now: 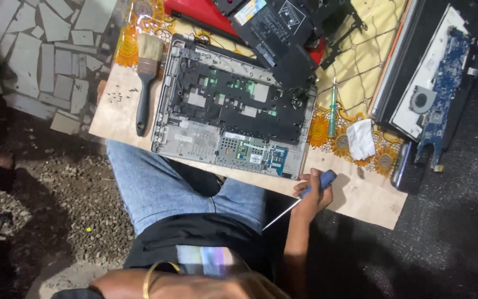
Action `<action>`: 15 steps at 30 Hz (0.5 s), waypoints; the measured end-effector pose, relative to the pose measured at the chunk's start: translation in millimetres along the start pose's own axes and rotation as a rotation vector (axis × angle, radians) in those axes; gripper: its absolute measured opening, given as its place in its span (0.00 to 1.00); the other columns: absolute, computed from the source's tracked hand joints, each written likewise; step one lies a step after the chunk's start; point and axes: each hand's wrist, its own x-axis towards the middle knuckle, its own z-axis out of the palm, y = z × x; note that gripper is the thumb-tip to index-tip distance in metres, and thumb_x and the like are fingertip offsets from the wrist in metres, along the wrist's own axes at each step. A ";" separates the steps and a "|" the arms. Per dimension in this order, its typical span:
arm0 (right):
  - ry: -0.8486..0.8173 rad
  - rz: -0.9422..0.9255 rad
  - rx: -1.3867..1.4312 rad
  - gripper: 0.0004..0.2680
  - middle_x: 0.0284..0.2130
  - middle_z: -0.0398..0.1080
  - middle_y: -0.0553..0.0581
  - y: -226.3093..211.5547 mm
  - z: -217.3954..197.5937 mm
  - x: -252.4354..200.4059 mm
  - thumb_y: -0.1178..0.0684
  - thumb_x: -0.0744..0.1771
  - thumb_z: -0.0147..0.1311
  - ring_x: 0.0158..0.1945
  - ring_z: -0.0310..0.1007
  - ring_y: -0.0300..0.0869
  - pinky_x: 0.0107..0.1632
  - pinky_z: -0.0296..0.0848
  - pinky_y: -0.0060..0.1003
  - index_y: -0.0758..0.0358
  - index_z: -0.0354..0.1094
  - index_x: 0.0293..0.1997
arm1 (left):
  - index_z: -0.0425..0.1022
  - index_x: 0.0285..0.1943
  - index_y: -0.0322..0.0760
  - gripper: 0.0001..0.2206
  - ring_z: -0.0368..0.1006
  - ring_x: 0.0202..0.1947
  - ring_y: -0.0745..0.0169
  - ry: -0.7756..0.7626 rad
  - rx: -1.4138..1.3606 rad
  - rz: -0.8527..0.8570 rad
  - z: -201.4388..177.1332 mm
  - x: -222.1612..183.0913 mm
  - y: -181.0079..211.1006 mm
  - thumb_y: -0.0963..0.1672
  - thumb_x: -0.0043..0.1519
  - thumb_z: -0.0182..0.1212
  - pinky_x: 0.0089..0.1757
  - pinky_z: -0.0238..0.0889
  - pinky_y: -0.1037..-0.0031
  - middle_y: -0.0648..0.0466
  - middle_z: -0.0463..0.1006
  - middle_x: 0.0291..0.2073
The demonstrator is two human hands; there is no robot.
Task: Unscrewing small components and screws from the internal chassis of a laptop during repair.
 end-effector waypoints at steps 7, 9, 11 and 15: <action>0.026 0.021 -0.013 0.07 0.26 0.78 0.59 -6.7 2.9 -3.7 0.49 0.71 0.67 0.16 0.71 0.37 0.16 0.66 0.28 0.59 0.75 0.43 | 0.88 0.42 0.32 0.06 0.80 0.24 0.48 0.420 0.718 -0.009 -168.7 -48.5 -94.8 0.42 0.63 0.73 0.36 0.75 0.61 0.45 0.85 0.28; 0.014 0.008 -0.041 0.06 0.27 0.79 0.59 -0.3 -0.3 1.3 0.50 0.71 0.65 0.18 0.73 0.36 0.17 0.68 0.28 0.59 0.75 0.45 | 0.82 0.50 0.33 0.05 0.78 0.34 0.43 0.492 1.361 0.027 -233.1 -55.4 -109.1 0.37 0.73 0.75 0.42 0.71 0.60 0.49 0.81 0.35; 0.016 0.008 -0.036 0.06 0.27 0.78 0.59 0.5 0.6 2.2 0.50 0.71 0.65 0.18 0.72 0.36 0.17 0.68 0.27 0.60 0.75 0.45 | 0.82 0.51 0.33 0.09 0.77 0.35 0.44 0.467 1.435 -0.013 -266.2 -68.1 -128.6 0.40 0.70 0.80 0.41 0.70 0.59 0.49 0.79 0.35; 0.018 -0.007 -0.043 0.06 0.27 0.78 0.59 -4.0 2.5 -0.4 0.51 0.71 0.65 0.17 0.72 0.36 0.17 0.68 0.27 0.60 0.75 0.44 | 0.78 0.48 0.35 0.17 0.73 0.34 0.40 0.407 1.596 -0.089 -287.5 -74.7 -148.7 0.44 0.62 0.85 0.39 0.66 0.52 0.50 0.72 0.32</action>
